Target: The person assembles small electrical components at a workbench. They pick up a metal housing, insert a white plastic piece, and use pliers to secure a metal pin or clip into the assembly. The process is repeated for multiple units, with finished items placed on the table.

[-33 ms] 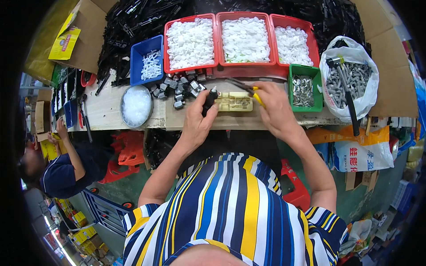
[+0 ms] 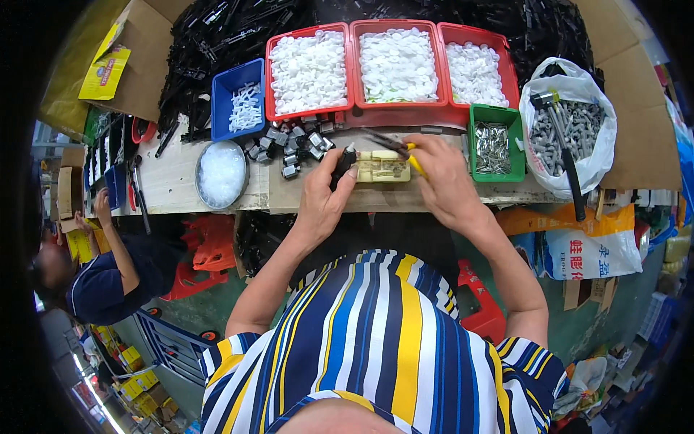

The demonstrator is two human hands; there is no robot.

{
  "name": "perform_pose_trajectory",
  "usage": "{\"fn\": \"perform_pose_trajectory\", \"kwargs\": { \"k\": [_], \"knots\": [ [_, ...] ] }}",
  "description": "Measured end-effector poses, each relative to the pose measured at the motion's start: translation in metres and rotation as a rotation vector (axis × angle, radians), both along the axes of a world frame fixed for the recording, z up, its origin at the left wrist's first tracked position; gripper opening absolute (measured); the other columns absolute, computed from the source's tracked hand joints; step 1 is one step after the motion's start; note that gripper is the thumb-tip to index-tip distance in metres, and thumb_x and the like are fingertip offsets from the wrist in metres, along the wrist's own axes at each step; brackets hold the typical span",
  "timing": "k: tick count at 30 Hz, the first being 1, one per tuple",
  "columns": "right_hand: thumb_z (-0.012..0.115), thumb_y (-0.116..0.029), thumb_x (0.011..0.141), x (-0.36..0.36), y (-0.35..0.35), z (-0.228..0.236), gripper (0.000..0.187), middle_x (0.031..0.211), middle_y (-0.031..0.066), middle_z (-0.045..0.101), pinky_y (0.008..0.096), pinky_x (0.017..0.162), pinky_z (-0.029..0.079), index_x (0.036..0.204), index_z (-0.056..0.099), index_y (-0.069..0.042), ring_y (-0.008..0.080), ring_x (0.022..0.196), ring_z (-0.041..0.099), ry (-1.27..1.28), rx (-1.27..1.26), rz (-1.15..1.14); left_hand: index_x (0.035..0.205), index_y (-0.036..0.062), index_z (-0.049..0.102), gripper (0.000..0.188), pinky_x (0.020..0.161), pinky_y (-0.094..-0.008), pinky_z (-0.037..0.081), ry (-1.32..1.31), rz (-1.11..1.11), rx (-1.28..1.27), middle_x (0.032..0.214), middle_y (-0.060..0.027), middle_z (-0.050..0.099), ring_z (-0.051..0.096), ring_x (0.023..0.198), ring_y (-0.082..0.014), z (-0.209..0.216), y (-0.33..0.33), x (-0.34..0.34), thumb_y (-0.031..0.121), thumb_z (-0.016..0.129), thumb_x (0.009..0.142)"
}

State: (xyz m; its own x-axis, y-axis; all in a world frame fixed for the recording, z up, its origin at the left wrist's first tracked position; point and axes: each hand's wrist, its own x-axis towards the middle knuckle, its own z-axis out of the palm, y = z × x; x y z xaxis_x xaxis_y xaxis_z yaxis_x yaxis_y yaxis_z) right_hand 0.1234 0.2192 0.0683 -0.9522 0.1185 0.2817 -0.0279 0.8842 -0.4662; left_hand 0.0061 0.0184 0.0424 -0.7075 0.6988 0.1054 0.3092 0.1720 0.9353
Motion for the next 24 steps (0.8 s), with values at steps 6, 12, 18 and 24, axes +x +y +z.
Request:
{"fn": "perform_pose_trajectory", "kwargs": {
  "k": [6,12,18,24],
  "knots": [
    [0.056,0.006,0.079,0.0056,-0.0093,0.0071,0.021,0.111,0.02,0.055,0.0463,0.09,0.043,0.101,0.056,0.004,0.0385,0.104,0.056,-0.141,-0.171,0.066,0.118,-0.0036,0.056,0.028,0.07,-0.0362,0.046,0.086,-0.04,-0.02,0.086,-0.018,0.061,0.059,0.075,-0.0272,0.0012,0.0076,0.0051,0.018,0.057,0.1],
    [0.055,0.007,0.08,0.0078,-0.0085,0.0072,0.021,0.112,0.0201,0.054,0.0468,0.092,0.043,0.1,0.055,0.004,0.0396,0.106,0.055,-0.243,-0.218,0.077,0.118,-0.0042,0.055,0.027,0.069,-0.0378,0.047,0.104,-0.065,-0.047,0.087,-0.0203,0.062,0.06,0.075,-0.0326,0.0048,0.0066,0.0033,0.017,0.057,0.101],
    [0.054,0.007,0.079,0.0032,-0.0115,0.0083,0.023,0.116,0.0201,0.052,0.0458,0.093,0.043,0.102,0.056,0.003,0.0397,0.108,0.054,-0.166,-0.103,0.1,0.117,-0.0042,0.056,0.027,0.068,-0.0396,0.046,0.139,-0.04,-0.054,0.086,-0.0217,0.061,0.06,0.075,-0.0363,0.005,0.007,0.0032,0.018,0.057,0.101],
    [0.06,0.002,0.083,0.0016,-0.0114,0.0031,0.012,0.102,0.0197,0.055,0.0454,0.081,0.046,0.093,0.053,0.004,0.0394,0.095,0.056,-0.168,-0.129,0.098,0.116,-0.0037,0.057,0.027,0.064,-0.0415,0.045,0.143,-0.038,-0.026,0.08,-0.021,0.059,0.057,0.069,-0.0384,0.0018,0.0067,0.0028,0.02,0.057,0.102]
  ]
}}
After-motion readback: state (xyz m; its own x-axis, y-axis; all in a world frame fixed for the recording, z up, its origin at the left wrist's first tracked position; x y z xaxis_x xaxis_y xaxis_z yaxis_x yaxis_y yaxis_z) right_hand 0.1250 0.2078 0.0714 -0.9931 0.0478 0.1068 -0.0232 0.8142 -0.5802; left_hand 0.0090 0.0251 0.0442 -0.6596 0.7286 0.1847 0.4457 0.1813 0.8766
